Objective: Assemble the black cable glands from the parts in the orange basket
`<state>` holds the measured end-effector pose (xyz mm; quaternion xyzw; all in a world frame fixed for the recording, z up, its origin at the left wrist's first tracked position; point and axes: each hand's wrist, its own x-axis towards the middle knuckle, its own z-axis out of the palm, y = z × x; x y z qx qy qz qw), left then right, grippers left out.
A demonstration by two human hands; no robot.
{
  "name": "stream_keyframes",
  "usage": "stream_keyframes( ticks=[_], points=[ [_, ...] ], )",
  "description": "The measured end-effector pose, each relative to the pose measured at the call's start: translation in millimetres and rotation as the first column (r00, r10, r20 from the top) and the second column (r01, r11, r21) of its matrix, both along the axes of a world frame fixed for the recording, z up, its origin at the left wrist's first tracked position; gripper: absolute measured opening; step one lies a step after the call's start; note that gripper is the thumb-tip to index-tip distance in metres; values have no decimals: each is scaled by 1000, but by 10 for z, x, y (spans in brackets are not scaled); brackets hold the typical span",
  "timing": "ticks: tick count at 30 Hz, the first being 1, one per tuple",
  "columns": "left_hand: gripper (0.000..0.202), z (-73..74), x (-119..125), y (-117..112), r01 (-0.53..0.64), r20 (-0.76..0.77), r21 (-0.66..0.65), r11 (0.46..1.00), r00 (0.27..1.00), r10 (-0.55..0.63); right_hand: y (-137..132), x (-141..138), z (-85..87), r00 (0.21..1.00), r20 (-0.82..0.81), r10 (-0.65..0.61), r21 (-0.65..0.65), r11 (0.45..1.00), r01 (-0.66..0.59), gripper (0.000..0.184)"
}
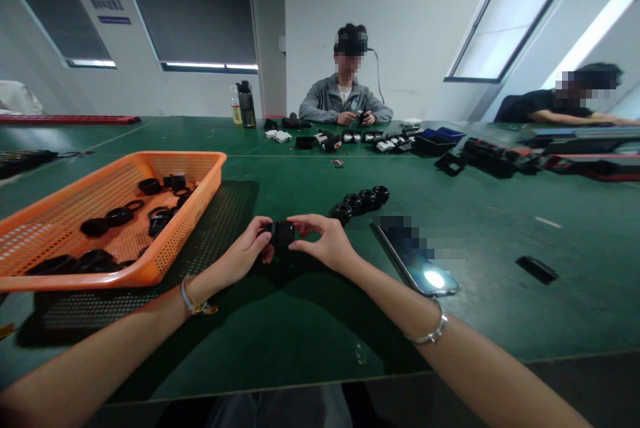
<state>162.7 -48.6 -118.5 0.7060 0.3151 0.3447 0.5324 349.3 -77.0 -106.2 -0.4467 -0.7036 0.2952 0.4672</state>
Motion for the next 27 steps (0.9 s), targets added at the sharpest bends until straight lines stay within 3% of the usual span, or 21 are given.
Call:
stream_keyframes(
  ticks=[9,17,27],
  points=[
    [17,6,-9,-11,9,-10,13,1000,1000,-9,2,0,2,1000,-6,3,-44,999,-3,42],
    [17,18,1,-24,13,-5,10,1000,1000,-13,12,23,-12,996,-35,80,-30,996,-81,44],
    [21,-3,7,-1,-3,0,10,1000,1000,3,10,15,-3,999,-14,43,-6,999,-43,42]
  ],
)
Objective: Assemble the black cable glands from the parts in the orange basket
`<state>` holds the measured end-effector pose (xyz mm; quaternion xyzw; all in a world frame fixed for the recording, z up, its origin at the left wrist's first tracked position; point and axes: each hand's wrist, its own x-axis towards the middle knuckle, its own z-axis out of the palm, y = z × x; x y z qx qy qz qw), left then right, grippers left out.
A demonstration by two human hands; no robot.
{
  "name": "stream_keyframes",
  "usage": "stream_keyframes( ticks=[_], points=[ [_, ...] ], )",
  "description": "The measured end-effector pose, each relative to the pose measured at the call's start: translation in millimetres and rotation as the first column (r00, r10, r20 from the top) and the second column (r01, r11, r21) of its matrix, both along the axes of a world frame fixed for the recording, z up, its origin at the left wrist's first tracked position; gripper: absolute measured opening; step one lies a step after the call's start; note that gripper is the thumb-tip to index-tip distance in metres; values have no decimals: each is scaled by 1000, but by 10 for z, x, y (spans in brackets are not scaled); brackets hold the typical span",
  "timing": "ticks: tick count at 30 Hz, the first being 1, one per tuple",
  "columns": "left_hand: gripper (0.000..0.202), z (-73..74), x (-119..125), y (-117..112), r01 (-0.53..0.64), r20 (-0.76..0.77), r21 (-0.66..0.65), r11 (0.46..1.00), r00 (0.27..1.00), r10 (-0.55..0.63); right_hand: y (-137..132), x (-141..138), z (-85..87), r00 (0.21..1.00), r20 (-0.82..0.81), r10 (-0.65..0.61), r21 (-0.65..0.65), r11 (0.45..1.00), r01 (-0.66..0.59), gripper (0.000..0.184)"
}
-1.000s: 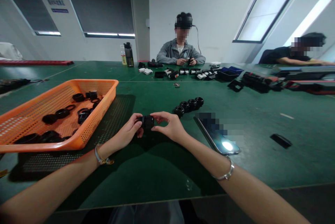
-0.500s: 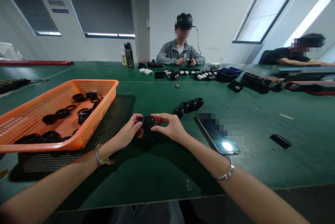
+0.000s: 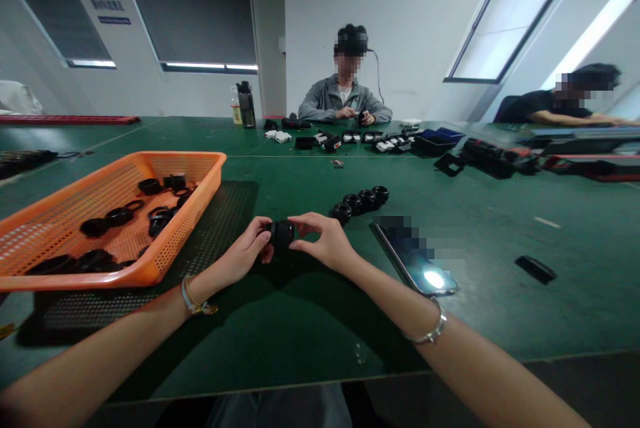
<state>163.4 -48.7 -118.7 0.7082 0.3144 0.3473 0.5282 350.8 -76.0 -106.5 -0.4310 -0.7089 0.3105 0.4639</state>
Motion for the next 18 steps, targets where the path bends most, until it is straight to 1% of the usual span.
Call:
stream_keyframes(
  ticks=[4,11,18],
  points=[
    [20,-14,-3,5,3,-2,5,1000,1000,-3,-10,-15,-7,998,-47,-28,-40,999,26,51],
    [19,3,-6,-15,-6,-1,7,1000,1000,6,-19,-31,13,998,-63,-18,-52,999,15,36],
    [20,-4,-6,7,6,-3,13,1000,1000,-6,-13,-28,20,997,-65,-37,-101,994,30,38]
  ],
)
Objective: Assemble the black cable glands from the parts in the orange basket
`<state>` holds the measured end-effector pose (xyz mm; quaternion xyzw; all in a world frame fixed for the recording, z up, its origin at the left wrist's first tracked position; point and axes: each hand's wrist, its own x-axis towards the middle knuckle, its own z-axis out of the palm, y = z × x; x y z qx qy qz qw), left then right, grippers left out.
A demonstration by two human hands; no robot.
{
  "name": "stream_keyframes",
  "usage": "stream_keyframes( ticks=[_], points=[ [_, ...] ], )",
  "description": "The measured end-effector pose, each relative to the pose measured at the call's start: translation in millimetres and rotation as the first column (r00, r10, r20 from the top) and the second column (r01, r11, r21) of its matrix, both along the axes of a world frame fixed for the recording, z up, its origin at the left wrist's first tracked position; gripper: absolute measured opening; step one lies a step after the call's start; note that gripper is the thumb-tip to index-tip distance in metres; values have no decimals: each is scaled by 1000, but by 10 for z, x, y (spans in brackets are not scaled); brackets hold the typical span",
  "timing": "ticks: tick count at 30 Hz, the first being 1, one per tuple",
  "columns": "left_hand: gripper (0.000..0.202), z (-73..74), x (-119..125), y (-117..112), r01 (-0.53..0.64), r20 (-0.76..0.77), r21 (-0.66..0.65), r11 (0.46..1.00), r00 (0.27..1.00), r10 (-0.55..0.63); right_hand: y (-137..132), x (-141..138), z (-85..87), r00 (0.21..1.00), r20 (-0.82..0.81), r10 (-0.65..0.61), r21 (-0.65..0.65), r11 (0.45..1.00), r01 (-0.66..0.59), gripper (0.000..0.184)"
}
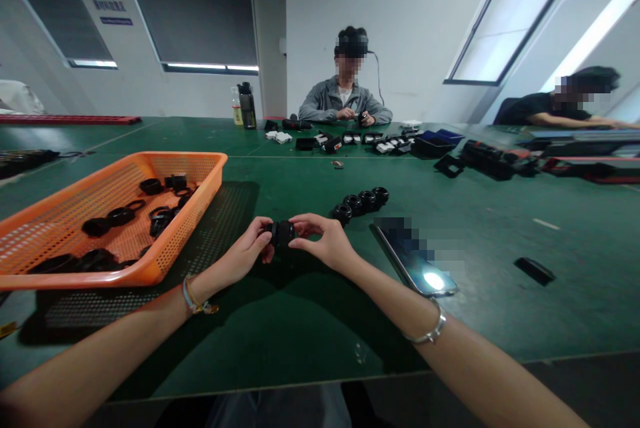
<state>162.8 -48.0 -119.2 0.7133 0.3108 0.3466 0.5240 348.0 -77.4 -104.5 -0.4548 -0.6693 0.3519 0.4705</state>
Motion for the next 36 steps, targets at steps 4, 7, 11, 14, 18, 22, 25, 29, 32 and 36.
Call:
stream_keyframes(
  ticks=[4,7,11,14,18,22,25,29,32,36],
  points=[
    [19,-1,0,-7,3,-7,4,1000,1000,-3,6,4,-3,1000,10,-15,-6,1000,16,38],
    [18,8,4,-15,4,-7,7,1000,1000,-4,9,12,-8,1000,10,-21,-5,1000,21,38],
    [16,21,10,-19,1,1,0,1000,1000,-1,9,23,-18,1000,-5,23,-14,1000,-23,43],
    [16,21,13,-16,-3,8,-16,1000,1000,3,11,24,-23,998,-3,58,-5,998,-58,46],
    [20,9,12,-9,-4,19,-25,1000,1000,4,16,20,-23,999,21,31,78,996,-32,39],
    [24,-3,8,-5,-11,19,-41,999,1000,12,15,16,-19,998,54,14,135,991,-21,36],
    [25,-6,8,-3,-8,14,-42,999,1000,9,7,10,-14,997,77,-2,128,992,-8,39],
    [22,2,9,-5,-6,9,-31,1000,1000,6,-13,-4,0,998,59,-5,94,996,0,47],
    [21,12,5,-11,-3,5,-28,1000,1000,3,-20,-7,10,998,65,-5,84,996,-1,43],
    [20,22,-1,-21,0,-3,-23,1000,1000,0,-11,0,3,996,82,-17,86,996,10,40]
  ],
)
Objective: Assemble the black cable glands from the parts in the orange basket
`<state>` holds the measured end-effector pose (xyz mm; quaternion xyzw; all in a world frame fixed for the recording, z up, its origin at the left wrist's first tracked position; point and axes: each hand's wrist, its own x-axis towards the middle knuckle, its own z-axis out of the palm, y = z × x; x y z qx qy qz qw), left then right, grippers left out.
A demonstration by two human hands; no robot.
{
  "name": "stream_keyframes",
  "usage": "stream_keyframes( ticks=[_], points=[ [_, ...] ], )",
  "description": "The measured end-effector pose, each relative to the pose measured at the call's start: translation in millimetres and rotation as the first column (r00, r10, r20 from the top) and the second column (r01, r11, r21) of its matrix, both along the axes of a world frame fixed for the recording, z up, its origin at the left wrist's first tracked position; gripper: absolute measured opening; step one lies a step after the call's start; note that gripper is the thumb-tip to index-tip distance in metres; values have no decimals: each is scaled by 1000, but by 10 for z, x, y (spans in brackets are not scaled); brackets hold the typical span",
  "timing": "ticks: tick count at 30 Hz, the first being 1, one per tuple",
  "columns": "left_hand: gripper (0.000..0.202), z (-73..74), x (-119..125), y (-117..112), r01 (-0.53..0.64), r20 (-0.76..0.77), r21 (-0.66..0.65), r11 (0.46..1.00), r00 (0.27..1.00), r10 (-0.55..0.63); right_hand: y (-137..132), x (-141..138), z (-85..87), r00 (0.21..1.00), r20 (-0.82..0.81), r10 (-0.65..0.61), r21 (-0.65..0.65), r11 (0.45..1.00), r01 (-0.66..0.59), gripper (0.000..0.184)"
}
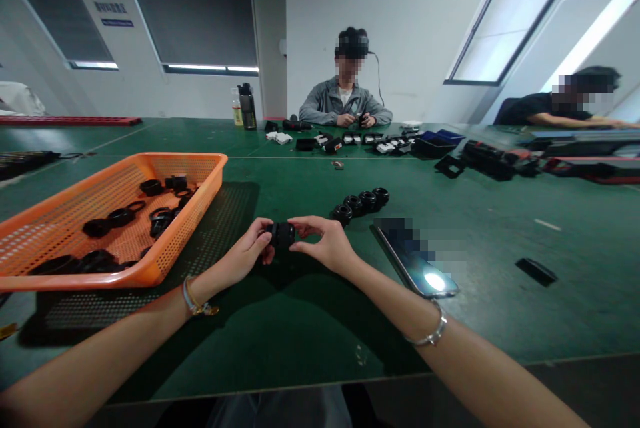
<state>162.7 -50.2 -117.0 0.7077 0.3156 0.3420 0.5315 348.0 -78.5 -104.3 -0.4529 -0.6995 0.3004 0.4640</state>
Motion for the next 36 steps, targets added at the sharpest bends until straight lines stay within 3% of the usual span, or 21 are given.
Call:
stream_keyframes(
  ticks=[9,21,29,32,36],
  points=[
    [20,-12,2,2,12,-4,28,1000,1000,-12,4,2,-7,999,16,-28,-51,998,29,43],
    [17,-8,-17,-2,-21,-38,75,997,999,24,-17,-8,30,996,86,36,-52,998,-31,35],
    [21,-31,1,16,-8,-34,37,999,999,9,-60,-91,52,921,389,-29,41,999,14,32],
    [28,-20,1,3,23,-56,58,998,998,-20,-57,-94,39,910,409,-71,87,995,39,35],
    [34,-1,2,-14,62,-89,80,995,995,-55,-59,-71,19,903,426,-52,206,978,-41,39]
  ],
)
